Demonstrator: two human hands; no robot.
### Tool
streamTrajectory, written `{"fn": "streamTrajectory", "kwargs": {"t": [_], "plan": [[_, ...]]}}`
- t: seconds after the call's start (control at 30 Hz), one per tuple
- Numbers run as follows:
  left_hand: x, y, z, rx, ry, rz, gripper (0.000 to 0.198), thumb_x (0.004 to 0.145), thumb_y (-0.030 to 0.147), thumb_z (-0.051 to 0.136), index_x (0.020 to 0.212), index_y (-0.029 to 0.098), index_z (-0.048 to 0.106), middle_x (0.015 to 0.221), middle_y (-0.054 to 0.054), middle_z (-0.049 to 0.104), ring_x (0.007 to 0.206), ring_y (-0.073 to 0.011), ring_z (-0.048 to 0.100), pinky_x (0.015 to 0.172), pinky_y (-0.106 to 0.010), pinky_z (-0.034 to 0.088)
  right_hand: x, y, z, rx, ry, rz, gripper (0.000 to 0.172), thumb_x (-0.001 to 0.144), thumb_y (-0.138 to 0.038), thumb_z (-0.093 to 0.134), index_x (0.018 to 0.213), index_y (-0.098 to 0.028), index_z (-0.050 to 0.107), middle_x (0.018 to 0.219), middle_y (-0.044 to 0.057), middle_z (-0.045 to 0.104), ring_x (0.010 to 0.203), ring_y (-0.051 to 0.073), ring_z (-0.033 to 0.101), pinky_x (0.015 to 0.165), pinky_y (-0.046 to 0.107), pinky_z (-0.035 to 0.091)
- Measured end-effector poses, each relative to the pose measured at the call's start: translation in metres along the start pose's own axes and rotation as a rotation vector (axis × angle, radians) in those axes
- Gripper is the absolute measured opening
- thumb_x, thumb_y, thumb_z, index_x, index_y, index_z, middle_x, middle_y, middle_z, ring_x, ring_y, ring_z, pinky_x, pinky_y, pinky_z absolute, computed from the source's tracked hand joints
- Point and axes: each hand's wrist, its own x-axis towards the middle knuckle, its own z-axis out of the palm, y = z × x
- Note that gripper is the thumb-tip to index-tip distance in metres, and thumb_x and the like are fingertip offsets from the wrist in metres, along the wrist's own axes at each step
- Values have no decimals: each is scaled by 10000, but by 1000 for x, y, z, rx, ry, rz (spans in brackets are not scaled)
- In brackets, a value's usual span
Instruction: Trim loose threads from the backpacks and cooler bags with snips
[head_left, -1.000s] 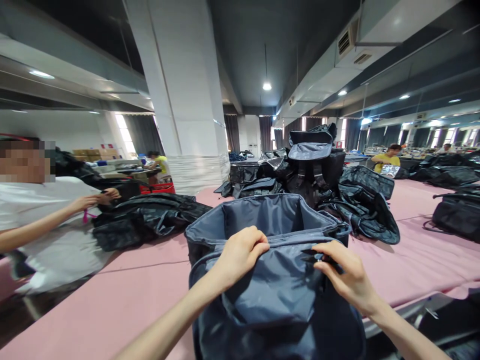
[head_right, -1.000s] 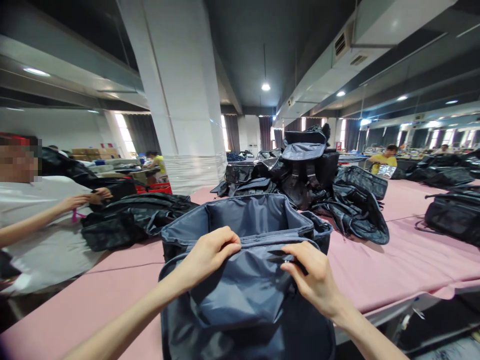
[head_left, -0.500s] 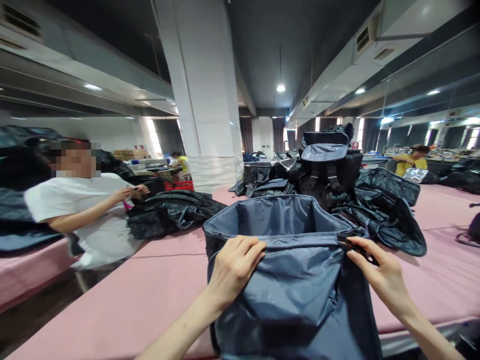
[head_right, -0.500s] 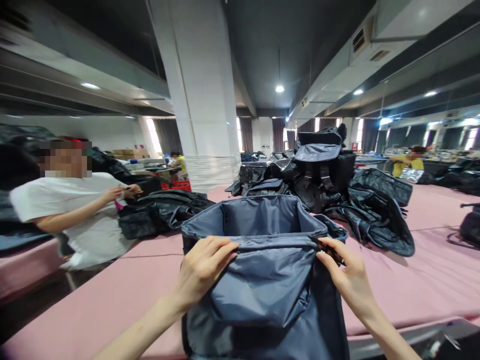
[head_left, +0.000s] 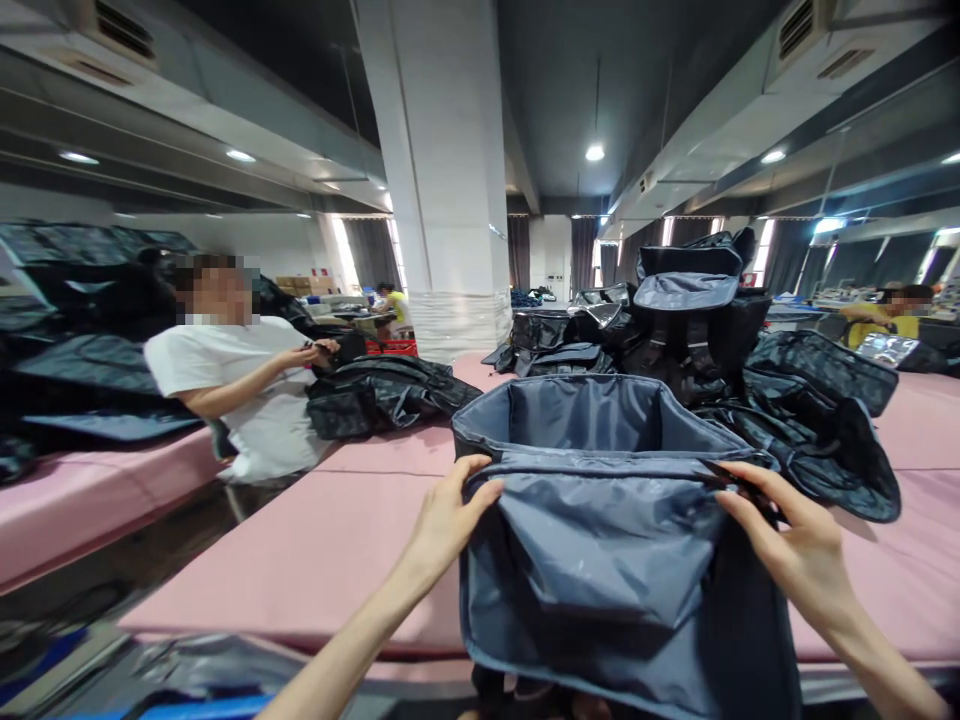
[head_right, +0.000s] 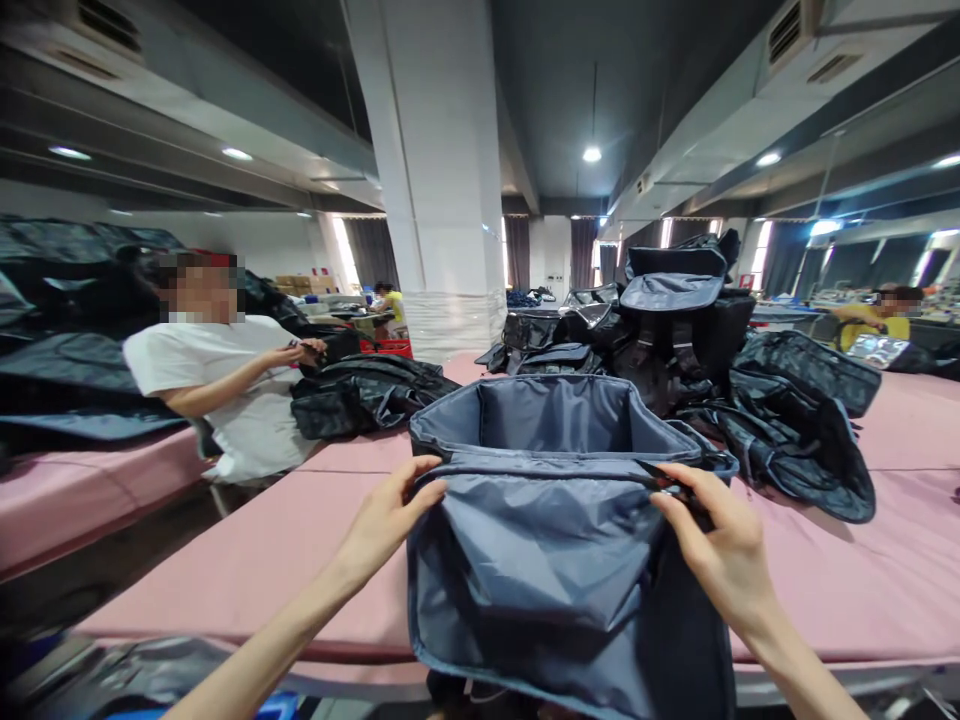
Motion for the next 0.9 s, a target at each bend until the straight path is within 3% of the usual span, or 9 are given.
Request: {"fn": "streamTrajectory", "kwargs": {"t": [0.1,0.2,0.4,0.77,0.9], "plan": [[8,9,13,-24,12,-45,376,684,429,570,949,166,521,965,-71,633,918,-225,598,830,-361,467,12,-31,15,-11,-58,-229,194,819,-291,556,998,-234,603,955,58,654,864,204,605,750,332,478],[11,9,12,-32,-6,-21,340,672,394,582,914,168,502,946,-65,619,907,-221,591,824,-358,461,24,-57,32,-142,-34,-435,165,816,-204,564,964,-236,628,873,41,664,767,174,583,692,311,445],[7,9,4,-36,-9,-35,308,664,346,601,904,182,499,936,-52,624,898,-218,599,819,-355,457,39,-74,63,-349,-110,-732,207,831,-111,506,913,-235,649,825,10,681,720,138,541,662,298,363],[6,10,7,-54,3,-39,276,664,323,610,880,188,504,913,-46,632,895,-219,608,793,-342,473,40,-76,67,-399,-150,-821,243,850,-95,466,955,-231,638,874,5,685,740,135,538,670,307,356],[7,9,6,-56,-26,-14,277,681,331,598,901,185,513,920,-43,636,896,-215,610,811,-346,475,43,-78,72,-233,-181,-714,156,842,-133,515,897,-221,631,810,5,674,701,144,533,639,305,377]]}}
